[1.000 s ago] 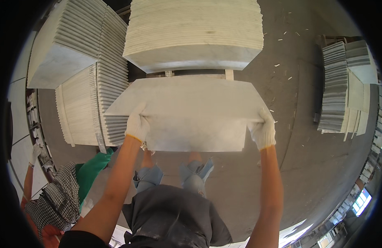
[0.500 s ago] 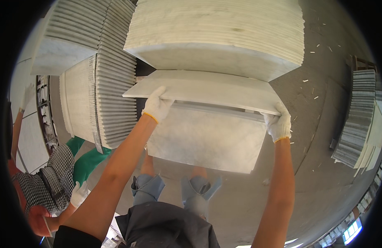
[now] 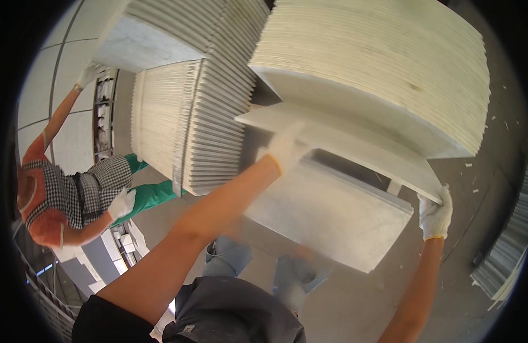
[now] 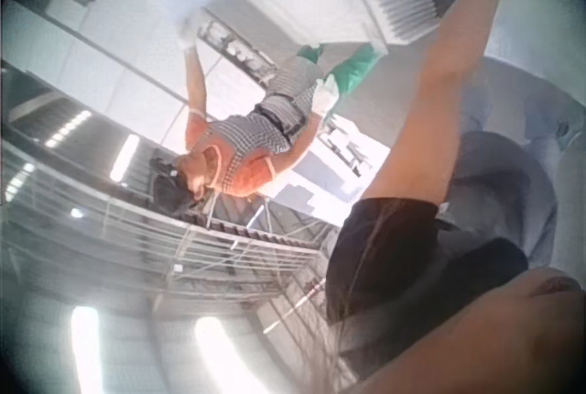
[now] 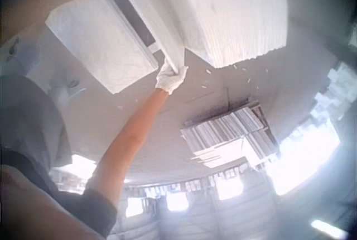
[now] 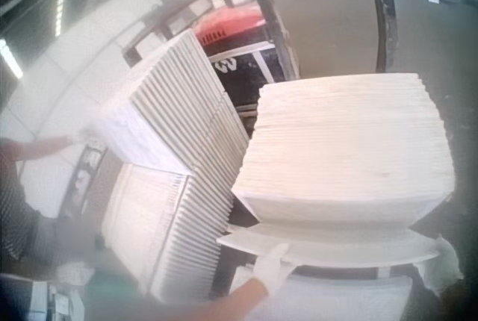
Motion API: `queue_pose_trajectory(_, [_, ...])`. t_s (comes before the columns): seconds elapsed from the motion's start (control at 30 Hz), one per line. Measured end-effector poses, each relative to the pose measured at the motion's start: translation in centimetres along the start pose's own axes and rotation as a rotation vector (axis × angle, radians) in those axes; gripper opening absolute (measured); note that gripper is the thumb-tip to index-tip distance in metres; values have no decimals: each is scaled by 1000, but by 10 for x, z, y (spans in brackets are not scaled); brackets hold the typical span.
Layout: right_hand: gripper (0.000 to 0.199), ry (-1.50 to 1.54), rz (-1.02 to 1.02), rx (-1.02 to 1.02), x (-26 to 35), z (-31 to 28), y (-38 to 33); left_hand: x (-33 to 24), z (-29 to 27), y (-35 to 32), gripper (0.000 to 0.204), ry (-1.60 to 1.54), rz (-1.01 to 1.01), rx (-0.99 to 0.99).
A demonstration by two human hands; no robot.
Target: The person picks up a large rectangular tile from a stack and places it on the floor, aligning it with other tiles. They then return to the stack, pick up another tile, and place it on the floor. The person continues this process, laying tiles in a pattern on the floor.
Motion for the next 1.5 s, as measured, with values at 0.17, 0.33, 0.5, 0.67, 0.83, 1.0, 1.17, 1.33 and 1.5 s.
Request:
queue_pose_trajectory(0.17, [33,103,9,235,2,70,-14,-42,31,21,73,73,-295,298])
queue_pose_trajectory(0.33, [41,33,92,352,-32,125,-73,-87,-12,-10,70,283,38,214])
queue_pose_trajectory(0.5, [29,41,284,100,-148,61,-162,-3,-94,-153,44,1006,292,354])
queue_pose_trajectory(0.67, [25,-715,-174,354,-224,-5,-254,118,-177,-307,36,575,-500,308])
queue_pose_trajectory(0.83, [25,-354,140,495,-264,6,-314,100,-186,-367,54,737,-523,323])
queue_pose_trajectory(1.0, [32,-59,698,-200,-271,21,-339,69,-186,-369,53,642,-483,236])
queue_pose_trajectory(1.17, [29,19,641,-202,-269,56,-351,0,-191,-377,46,768,-192,207])
queue_pose_trajectory(1.33, [28,-265,523,-16,-240,72,-364,-63,-222,-406,38,351,-353,-116])
queue_pose_trajectory(1.5, [26,-256,670,-259,-223,34,-383,-117,-249,-427,33,200,-392,-249])
Point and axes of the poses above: each hand's wrist, its own y-axis towards the middle knuckle, its own z-axis out of the palm, x = y × z, the point moved 9 cm from there along y, towards the middle knuckle
